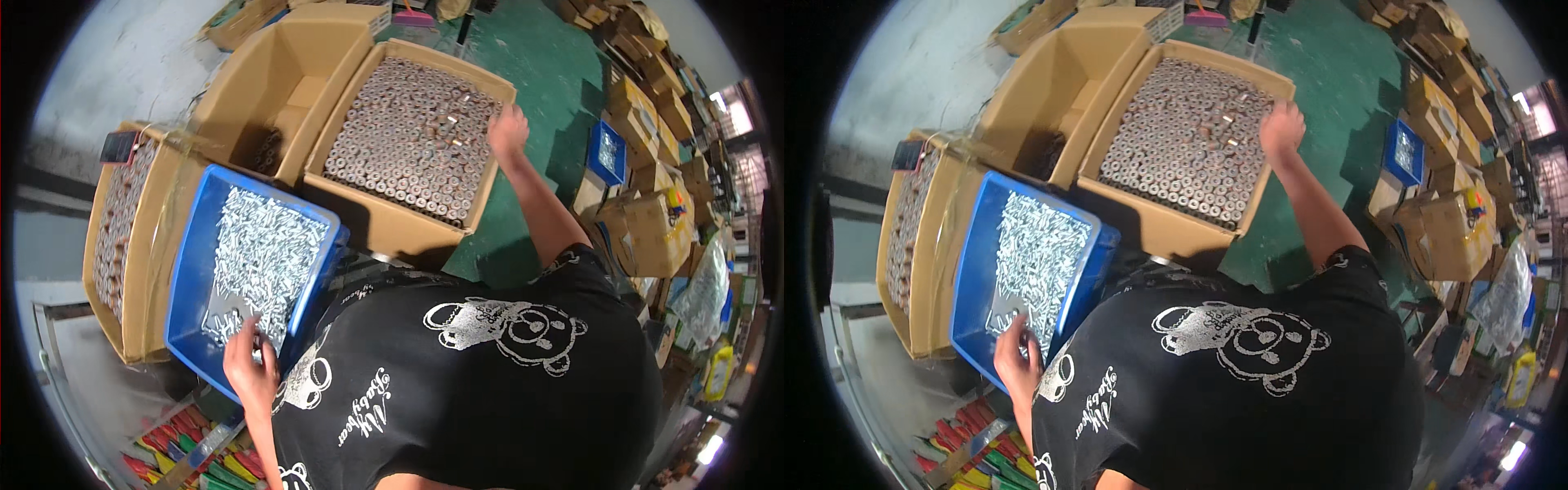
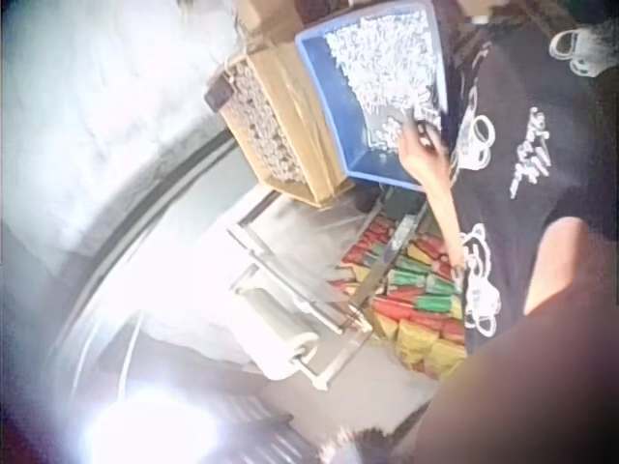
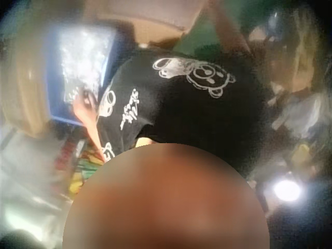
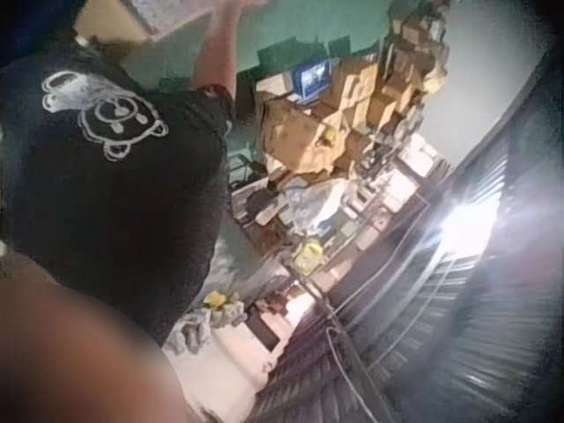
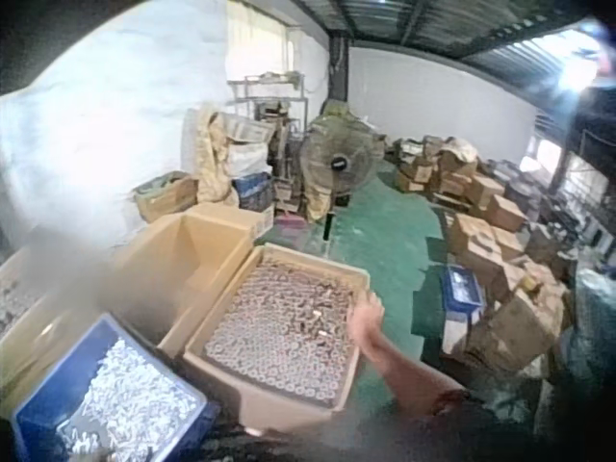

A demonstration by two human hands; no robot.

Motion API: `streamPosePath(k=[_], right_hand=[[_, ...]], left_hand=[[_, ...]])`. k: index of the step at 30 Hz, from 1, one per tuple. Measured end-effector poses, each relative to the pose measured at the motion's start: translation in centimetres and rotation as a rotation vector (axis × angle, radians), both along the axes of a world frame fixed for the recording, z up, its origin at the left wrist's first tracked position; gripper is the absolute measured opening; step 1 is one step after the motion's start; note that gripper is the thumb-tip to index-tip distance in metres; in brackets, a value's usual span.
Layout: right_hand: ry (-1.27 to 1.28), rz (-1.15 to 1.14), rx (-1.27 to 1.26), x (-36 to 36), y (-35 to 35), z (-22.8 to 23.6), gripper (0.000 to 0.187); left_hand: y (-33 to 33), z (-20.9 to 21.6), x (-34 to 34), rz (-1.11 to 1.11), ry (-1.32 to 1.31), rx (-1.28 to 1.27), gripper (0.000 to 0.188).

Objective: The person sorts small metal parts by hand, transferring them from a blue tray into individual cardboard boxes.

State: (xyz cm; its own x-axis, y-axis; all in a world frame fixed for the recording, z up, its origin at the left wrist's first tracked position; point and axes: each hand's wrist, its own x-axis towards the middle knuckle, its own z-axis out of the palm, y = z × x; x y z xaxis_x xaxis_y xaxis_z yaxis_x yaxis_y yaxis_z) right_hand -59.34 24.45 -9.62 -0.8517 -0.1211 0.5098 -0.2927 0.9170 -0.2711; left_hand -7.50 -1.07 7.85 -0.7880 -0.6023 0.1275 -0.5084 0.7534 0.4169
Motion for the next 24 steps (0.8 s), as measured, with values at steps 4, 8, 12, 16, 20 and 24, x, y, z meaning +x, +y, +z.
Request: streamPosePath(k=[4,8,12,16,20,24], right_hand=[[-0.480,-0.240,-0.320,-2.1,2.4,-5.1,0.050],[-0.587,-0.221,-0.389,-1.9,1.9,-4.3,0.047],[-0.484,-0.144,-0.431,-0.5,1.7,-4.3,0.071],[-0.627,-0.215,-0.471,-1.1,-2.2,-3.9,0.044],[-0.654,-0.259,-0.478,-1.8,0.6,-4.1,0.041],[-0.674,-0.232,-0.408,-0.8,0.4,-2.4,0.055]], left_hand=[[2.2,3.9,-16.2,-0.505,0.070,-0.095,0.048],[4.8,-0.6,-30.6,-0.900,0.137,-0.129,0.058],[8.3,-8.7,-43.9,-0.954,0.132,-0.143,0.060],[8.6,-18.6,-54.4,-0.902,0.085,-0.240,0.064],[15.2,-20.8,-60.9,-0.495,-0.207,-0.308,0.078],[16.9,-22.2,-62.9,-0.262,-0.297,-0.405,0.084]])
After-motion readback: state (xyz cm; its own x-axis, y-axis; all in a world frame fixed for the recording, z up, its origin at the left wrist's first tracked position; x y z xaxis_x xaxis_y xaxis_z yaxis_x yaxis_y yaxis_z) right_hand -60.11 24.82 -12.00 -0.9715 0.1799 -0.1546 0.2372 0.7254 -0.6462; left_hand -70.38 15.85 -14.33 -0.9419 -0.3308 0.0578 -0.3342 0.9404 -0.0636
